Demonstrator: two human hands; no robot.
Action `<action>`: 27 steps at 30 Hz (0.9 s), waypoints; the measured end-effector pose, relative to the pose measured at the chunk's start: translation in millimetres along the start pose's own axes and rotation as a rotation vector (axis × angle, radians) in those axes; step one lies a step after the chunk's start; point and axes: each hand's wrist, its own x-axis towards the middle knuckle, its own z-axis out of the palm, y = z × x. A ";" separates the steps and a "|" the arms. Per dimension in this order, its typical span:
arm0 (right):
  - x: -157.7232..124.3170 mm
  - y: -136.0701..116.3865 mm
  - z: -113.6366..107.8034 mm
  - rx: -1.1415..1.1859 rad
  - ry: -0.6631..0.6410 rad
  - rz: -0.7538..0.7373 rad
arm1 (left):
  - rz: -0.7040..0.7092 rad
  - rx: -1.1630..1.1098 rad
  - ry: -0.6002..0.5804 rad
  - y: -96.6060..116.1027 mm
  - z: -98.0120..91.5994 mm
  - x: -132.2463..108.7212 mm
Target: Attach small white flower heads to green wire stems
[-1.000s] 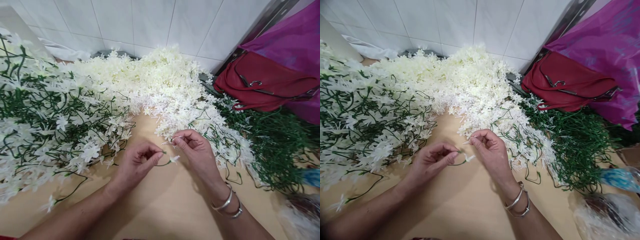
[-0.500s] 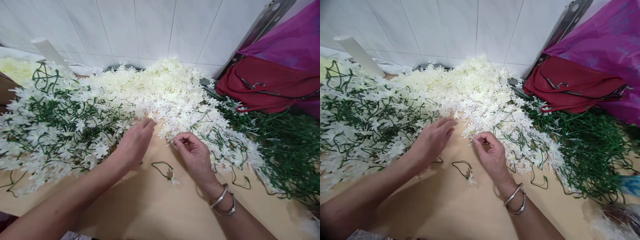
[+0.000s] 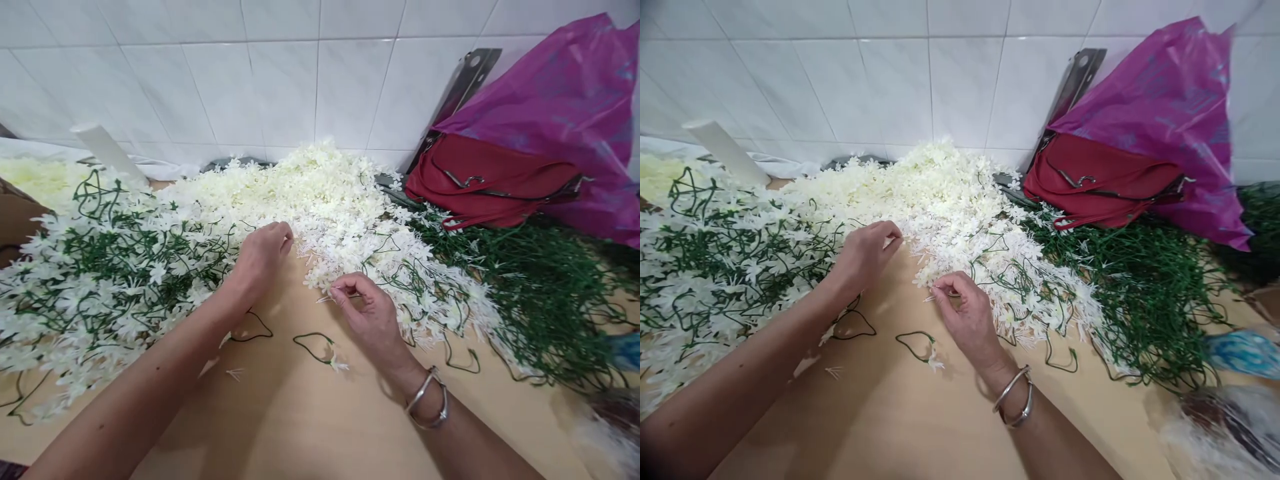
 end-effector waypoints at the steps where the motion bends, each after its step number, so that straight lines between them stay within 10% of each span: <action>1: 0.1 -0.3 0.2 0.040 0.013 0.035 | -0.046 -0.179 0.039 2.9 -1.7 -6.2; 8: 1.0 -11.5 2.9 0.450 0.112 0.182 | -0.496 -1.461 -0.102 28.7 16.7 -62.9; 27: -8.3 -14.0 7.8 -0.094 0.054 -0.104 | -0.499 -1.550 -0.053 44.2 39.1 -96.0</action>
